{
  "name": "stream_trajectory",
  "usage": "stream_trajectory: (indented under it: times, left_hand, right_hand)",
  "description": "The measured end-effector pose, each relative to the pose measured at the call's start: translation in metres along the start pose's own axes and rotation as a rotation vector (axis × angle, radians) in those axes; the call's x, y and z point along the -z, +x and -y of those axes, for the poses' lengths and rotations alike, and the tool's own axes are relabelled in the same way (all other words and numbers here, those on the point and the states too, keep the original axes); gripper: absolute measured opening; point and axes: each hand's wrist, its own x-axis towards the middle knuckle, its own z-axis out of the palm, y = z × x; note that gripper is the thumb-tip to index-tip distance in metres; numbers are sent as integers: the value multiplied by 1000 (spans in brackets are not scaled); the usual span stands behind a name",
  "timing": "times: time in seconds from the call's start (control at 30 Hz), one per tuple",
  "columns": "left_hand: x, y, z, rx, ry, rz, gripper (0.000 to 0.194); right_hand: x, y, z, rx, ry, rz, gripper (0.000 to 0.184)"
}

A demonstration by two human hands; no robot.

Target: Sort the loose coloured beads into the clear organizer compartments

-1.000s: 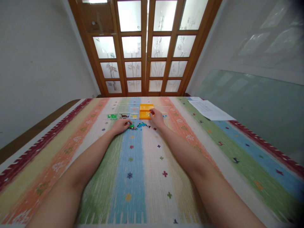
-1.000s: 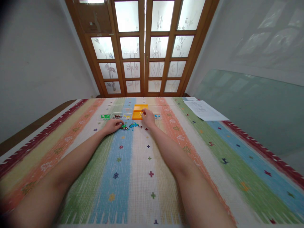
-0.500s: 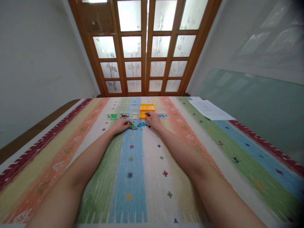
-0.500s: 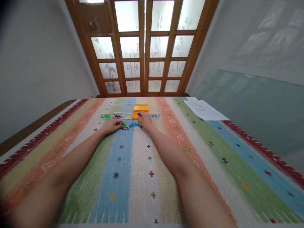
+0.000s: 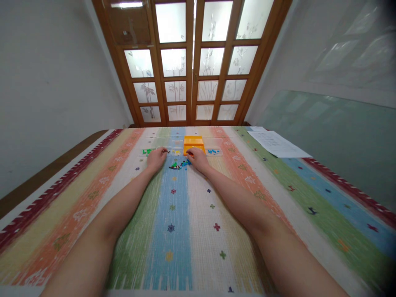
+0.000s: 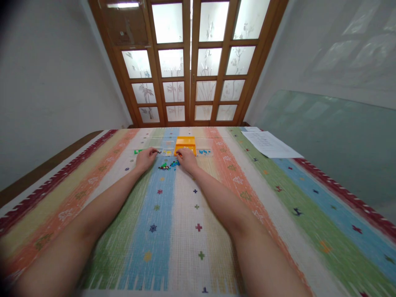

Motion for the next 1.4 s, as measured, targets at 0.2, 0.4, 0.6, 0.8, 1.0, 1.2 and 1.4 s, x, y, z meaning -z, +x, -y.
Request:
stream_trajectory:
  times: [0.2,0.4,0.6,0.8,1.0,1.2,1.4]
  left_hand:
    - [6,0,14,134,52,-49,28]
    - [7,0,19,73,48,-15,30]
    - [4,-5,6,-163,34,149,29]
    - [0,-6,1,-125,92,124,36]
    - [1,4,3,-212,134,32,33]
    - [9,36,9,-284,215,141,31]
    - [18,75,4,-442,216,423,25]
  right_hand:
    - [3,-1,6,27,-8,43,13]
    - [5,-2,7,54,-17,86,14]
    - [6,-4,15,136,-42,122,15]
    - [5,-5,20,146,-68,155,16]
    - [3,-6,17,141,-85,172,15]
    - [4,-6,18,137,-92,173,16]
    - [5,-7,18,145,-94,174,16]
